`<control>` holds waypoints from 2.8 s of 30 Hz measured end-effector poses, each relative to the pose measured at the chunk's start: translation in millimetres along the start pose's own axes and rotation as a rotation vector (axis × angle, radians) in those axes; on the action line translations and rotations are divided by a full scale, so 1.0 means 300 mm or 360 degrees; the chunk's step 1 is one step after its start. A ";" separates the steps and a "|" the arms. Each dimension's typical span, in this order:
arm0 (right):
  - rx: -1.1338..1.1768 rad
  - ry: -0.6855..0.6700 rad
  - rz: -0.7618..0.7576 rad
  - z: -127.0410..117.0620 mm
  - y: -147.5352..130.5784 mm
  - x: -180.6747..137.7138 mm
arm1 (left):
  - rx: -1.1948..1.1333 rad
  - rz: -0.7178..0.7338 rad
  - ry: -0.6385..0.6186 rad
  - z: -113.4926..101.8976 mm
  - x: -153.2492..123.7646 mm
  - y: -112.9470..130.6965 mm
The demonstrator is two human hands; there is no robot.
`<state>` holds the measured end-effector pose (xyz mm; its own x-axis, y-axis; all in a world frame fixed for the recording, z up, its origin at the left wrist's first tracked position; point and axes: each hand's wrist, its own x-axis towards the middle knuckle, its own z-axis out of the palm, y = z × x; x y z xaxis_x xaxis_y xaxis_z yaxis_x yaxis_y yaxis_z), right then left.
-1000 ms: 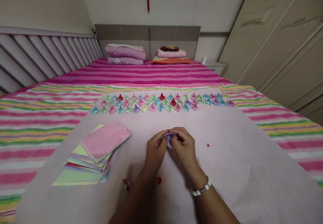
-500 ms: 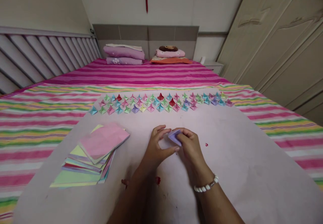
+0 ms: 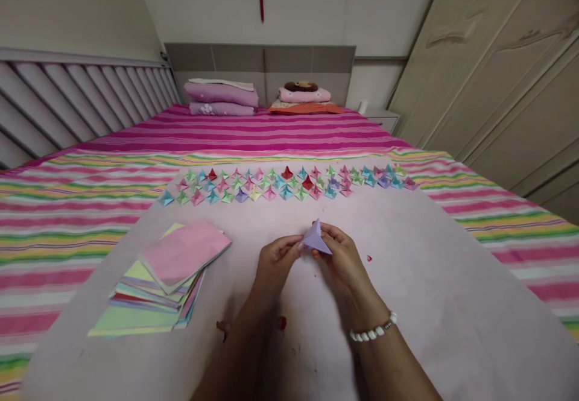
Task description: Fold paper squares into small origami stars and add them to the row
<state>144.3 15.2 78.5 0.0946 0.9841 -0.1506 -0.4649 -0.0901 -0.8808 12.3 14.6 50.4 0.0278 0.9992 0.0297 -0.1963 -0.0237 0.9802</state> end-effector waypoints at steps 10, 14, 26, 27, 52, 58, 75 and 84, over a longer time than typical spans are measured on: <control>-0.0164 -0.0127 -0.0071 -0.002 0.003 0.003 | -0.0277 -0.0312 -0.0116 -0.014 0.015 -0.001; -0.0231 -0.0178 -0.0116 -0.004 0.007 0.008 | -0.0308 -0.0438 -0.0002 -0.013 0.011 0.011; -0.0149 -0.0127 -0.0046 -0.006 -0.012 -0.001 | -0.0693 -0.0660 -0.0197 -0.018 -0.006 0.051; -0.0136 -0.0126 -0.0020 -0.007 -0.012 -0.001 | -0.0692 -0.0652 -0.0199 -0.019 -0.007 0.050; -0.0304 -0.0134 -0.0113 -0.031 0.017 0.026 | -0.0113 -0.0295 0.0124 -0.033 0.010 0.014; -0.0363 -0.0068 -0.0190 -0.040 0.028 0.036 | 0.0436 0.0480 -0.0189 -0.019 -0.004 -0.011; -0.0505 -0.0039 -0.0239 -0.040 0.021 0.039 | 0.0686 0.0267 -0.0291 0.008 -0.013 -0.010; -0.0476 -0.0087 -0.0145 -0.037 0.010 0.029 | 0.0284 0.0084 -0.0318 0.013 -0.020 0.003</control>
<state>153.6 21.7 69.4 0.0724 0.9962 -0.0479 -0.1761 -0.0345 -0.9838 15.7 8.4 51.9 0.2183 0.9705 0.1025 -0.0274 -0.0989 0.9947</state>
